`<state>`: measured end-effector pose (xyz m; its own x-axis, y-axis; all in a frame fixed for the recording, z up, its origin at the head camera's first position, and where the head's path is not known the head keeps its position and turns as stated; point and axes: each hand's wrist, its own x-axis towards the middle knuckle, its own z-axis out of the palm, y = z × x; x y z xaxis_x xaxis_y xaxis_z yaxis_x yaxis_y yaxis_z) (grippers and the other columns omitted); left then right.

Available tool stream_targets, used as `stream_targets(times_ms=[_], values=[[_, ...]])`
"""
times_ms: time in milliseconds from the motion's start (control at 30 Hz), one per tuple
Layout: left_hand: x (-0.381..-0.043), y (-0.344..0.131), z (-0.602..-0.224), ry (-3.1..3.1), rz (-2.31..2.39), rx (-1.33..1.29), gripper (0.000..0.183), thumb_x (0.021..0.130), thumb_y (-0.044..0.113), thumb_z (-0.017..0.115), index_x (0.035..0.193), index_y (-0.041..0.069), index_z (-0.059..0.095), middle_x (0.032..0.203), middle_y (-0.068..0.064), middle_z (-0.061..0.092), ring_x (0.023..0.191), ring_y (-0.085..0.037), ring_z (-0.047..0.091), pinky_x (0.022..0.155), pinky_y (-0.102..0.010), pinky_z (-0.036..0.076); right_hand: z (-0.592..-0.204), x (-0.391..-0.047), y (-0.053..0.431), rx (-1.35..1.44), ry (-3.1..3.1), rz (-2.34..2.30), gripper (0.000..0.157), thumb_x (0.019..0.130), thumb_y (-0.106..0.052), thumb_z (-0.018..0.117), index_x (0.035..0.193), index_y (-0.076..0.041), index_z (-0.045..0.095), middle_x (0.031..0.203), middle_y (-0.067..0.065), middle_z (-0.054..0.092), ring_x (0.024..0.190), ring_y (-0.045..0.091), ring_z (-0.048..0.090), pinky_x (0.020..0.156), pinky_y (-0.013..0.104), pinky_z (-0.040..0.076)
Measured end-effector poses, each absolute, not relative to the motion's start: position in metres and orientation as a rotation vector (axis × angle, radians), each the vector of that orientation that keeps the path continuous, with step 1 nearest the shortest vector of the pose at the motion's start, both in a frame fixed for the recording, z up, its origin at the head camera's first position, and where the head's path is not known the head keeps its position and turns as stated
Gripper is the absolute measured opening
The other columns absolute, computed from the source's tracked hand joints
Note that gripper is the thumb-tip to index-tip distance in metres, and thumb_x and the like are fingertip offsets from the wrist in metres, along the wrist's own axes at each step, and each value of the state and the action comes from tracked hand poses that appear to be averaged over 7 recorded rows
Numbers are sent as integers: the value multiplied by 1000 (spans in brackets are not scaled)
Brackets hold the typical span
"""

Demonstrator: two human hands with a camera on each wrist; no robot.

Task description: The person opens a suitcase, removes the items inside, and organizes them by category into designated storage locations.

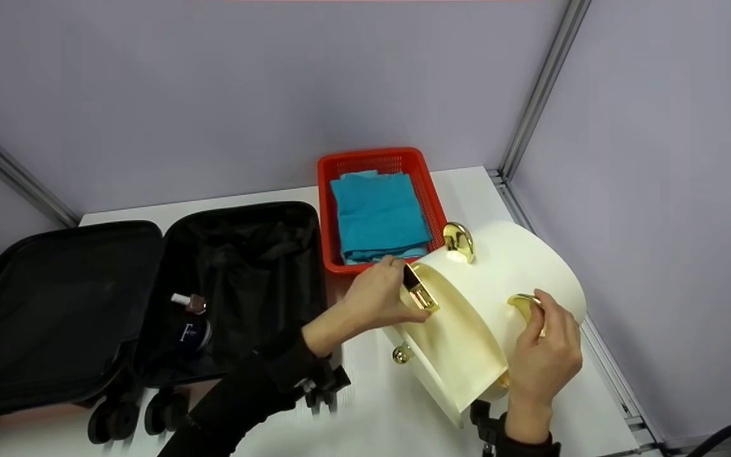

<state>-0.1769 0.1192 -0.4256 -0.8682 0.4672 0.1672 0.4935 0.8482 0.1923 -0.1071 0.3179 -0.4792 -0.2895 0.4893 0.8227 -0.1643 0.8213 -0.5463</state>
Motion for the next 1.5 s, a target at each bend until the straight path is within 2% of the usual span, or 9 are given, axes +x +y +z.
stream_targets(times_ms=[100, 200, 300, 767, 867, 1000, 1133, 1267, 1500], values=[[-173, 131, -431, -2950, -287, -795, 51, 61, 60, 69, 78, 13, 60, 88, 0, 53, 77, -11, 55, 55, -25, 47, -479, -107, 318, -249, -1758, 648, 10, 81, -4, 66, 90, 0, 70, 86, 12, 66, 83, 15, 60, 76, 12, 38], [-172, 140, -434, -3002, -197, -831, 43, 61, 60, 69, 66, 18, 59, 81, 3, 56, 73, -9, 54, 49, -25, 44, -479, -107, 318, -247, -1762, 646, 10, 82, -4, 66, 90, 0, 70, 87, 13, 66, 82, 22, 61, 76, 12, 37], [-172, 149, -434, -3082, -82, -850, 40, 61, 60, 69, 64, 21, 59, 76, 7, 57, 73, -6, 53, 46, -25, 41, -479, -107, 318, -250, -1767, 643, 11, 82, -4, 66, 91, 0, 70, 87, 13, 66, 81, 25, 61, 75, 12, 37], [-174, 168, -436, -3203, 230, -830, 51, 55, 65, 72, 88, 25, 66, 87, 9, 58, 77, -7, 53, 52, -31, 45, -479, -107, 317, -258, -1770, 643, 10, 82, -5, 66, 90, 0, 70, 85, 13, 66, 79, 32, 61, 75, 12, 37], [-171, 164, -435, -3166, 178, -820, 48, 59, 66, 69, 86, 26, 66, 85, 10, 59, 77, -6, 54, 51, -31, 44, -479, -107, 317, -250, -1764, 636, 10, 82, -6, 66, 90, 0, 70, 84, 13, 66, 78, 28, 61, 75, 12, 37], [-161, 149, -433, -2938, -69, -845, 37, 73, 59, 63, 76, 22, 65, 76, 8, 58, 74, -6, 54, 50, -26, 43, -479, -106, 317, -237, -1757, 634, 10, 82, -5, 67, 90, 0, 70, 84, 13, 66, 79, 22, 61, 75, 12, 37], [-149, 120, -437, -2502, -355, -902, 30, 83, 43, 61, 84, 13, 62, 83, 2, 55, 80, -10, 54, 66, -21, 43, -479, -107, 316, -237, -1760, 636, 10, 81, -4, 67, 90, 0, 70, 84, 13, 66, 79, 23, 61, 75, 12, 37], [-132, 91, -456, -2176, -586, -934, 30, 85, 33, 63, 97, 6, 58, 96, -5, 54, 89, -15, 52, 76, -24, 41, -479, -107, 316, -233, -1763, 636, 11, 80, -4, 68, 90, 0, 70, 84, 14, 66, 79, 26, 61, 74, 11, 37], [-111, 75, -505, -2105, -693, -944, 35, 79, 29, 69, 101, 6, 55, 100, -5, 50, 88, -16, 50, 69, -24, 42, -480, -108, 318, -241, -1756, 639, 11, 81, -6, 68, 90, 0, 70, 85, 13, 66, 82, 20, 61, 75, 11, 37]])
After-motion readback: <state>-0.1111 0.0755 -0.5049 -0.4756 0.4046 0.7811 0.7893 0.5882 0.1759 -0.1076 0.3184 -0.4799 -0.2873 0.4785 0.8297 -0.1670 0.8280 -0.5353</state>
